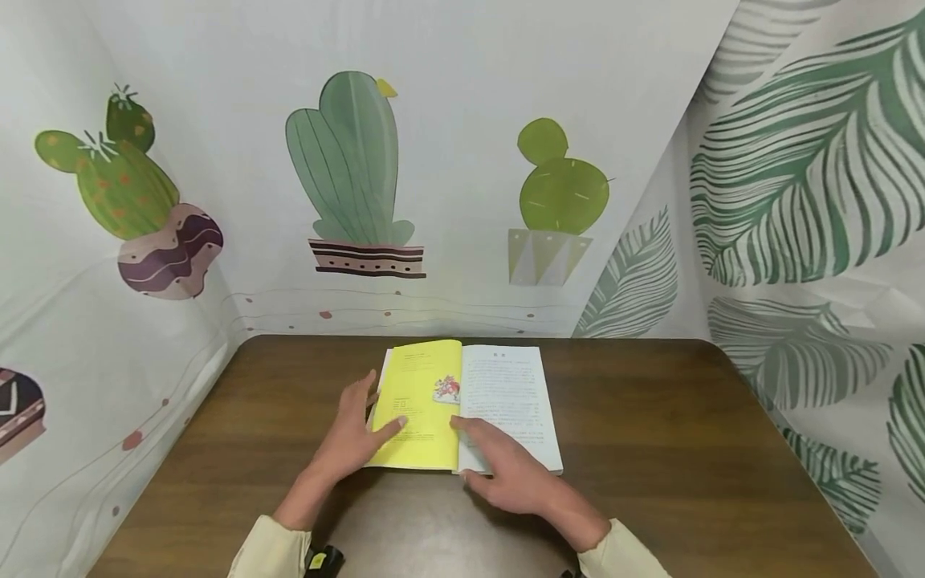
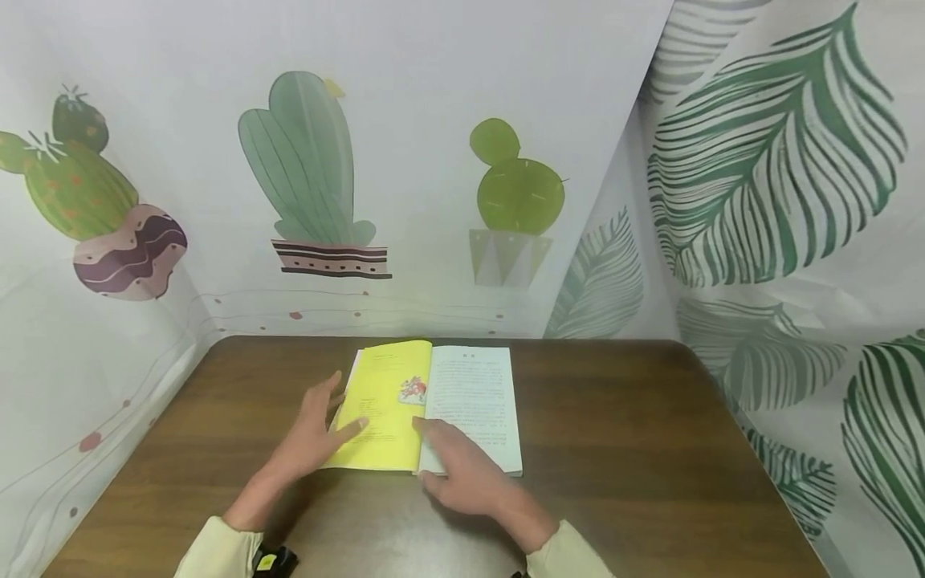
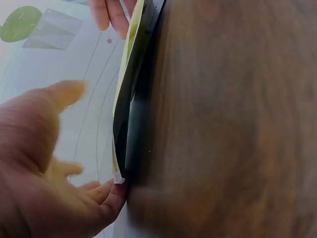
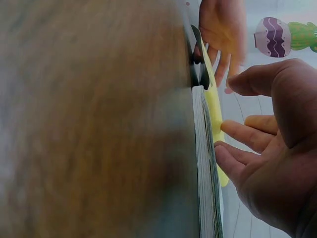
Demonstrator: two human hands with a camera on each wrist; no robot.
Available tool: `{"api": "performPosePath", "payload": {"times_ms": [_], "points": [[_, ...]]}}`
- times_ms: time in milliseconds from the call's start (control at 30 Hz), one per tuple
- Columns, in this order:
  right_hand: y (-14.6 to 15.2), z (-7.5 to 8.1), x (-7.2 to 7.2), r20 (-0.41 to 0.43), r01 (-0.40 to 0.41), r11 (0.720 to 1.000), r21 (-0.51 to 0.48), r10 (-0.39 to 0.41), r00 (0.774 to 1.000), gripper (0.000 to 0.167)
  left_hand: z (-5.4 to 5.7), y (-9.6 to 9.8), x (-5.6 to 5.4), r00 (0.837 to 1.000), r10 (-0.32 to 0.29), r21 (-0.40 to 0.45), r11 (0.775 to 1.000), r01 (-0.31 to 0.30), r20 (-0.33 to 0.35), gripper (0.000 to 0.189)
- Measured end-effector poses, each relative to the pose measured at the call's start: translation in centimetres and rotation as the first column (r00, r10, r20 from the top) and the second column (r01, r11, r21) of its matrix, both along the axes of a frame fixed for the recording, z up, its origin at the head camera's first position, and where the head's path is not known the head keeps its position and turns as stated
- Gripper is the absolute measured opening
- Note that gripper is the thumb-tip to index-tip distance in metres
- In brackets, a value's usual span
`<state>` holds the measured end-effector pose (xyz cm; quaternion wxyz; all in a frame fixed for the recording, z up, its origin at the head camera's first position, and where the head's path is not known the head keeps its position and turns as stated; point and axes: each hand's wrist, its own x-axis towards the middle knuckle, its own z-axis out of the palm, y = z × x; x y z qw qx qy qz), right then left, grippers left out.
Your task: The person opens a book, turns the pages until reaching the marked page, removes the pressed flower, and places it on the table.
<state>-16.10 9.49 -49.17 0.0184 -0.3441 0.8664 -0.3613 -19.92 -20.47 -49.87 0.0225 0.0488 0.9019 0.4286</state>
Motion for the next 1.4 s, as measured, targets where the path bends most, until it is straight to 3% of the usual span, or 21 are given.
{"api": "performPosePath", "payload": {"times_ms": [167, 333, 533, 700, 1200, 1400], "points": [[0.5, 0.3, 0.0, -0.007, 0.021, 1.000, 0.015, -0.021, 1.000, 0.069, 0.1, 0.2, 0.5, 0.992, -0.111, -0.120, 0.987, 0.104, -0.051, 0.086], [1.4, 0.5, 0.0, -0.051, 0.057, 0.997, 0.056, -0.054, 0.997, 0.065, -0.2, 0.2, 0.7, 0.984, -0.165, -0.179, 0.972, 0.152, -0.062, 0.075], [2.8, 0.6, 0.1, -0.130, 0.103, 0.981, 0.166, -0.081, 0.988, 0.056, -0.4, 0.1, 0.7, 0.982, -0.181, -0.229, 0.959, 0.167, -0.044, 0.061], [3.7, 0.5, 0.1, -0.160, 0.138, 0.965, 0.221, -0.104, 0.982, 0.037, -0.5, 0.1, 0.7, 0.979, -0.199, -0.250, 0.951, 0.183, -0.042, 0.057], [5.2, 0.8, 0.2, -0.169, 0.095, 0.979, 0.178, -0.065, 0.983, 0.008, -0.7, 0.0, 0.8, 0.977, -0.209, -0.244, 0.950, 0.194, -0.038, 0.055], [6.3, 0.7, 0.2, -0.199, 0.100, 0.987, 0.129, -0.073, 0.977, 0.015, -0.8, 0.0, 0.7, 0.977, -0.209, -0.247, 0.949, 0.194, -0.033, 0.054]]}}
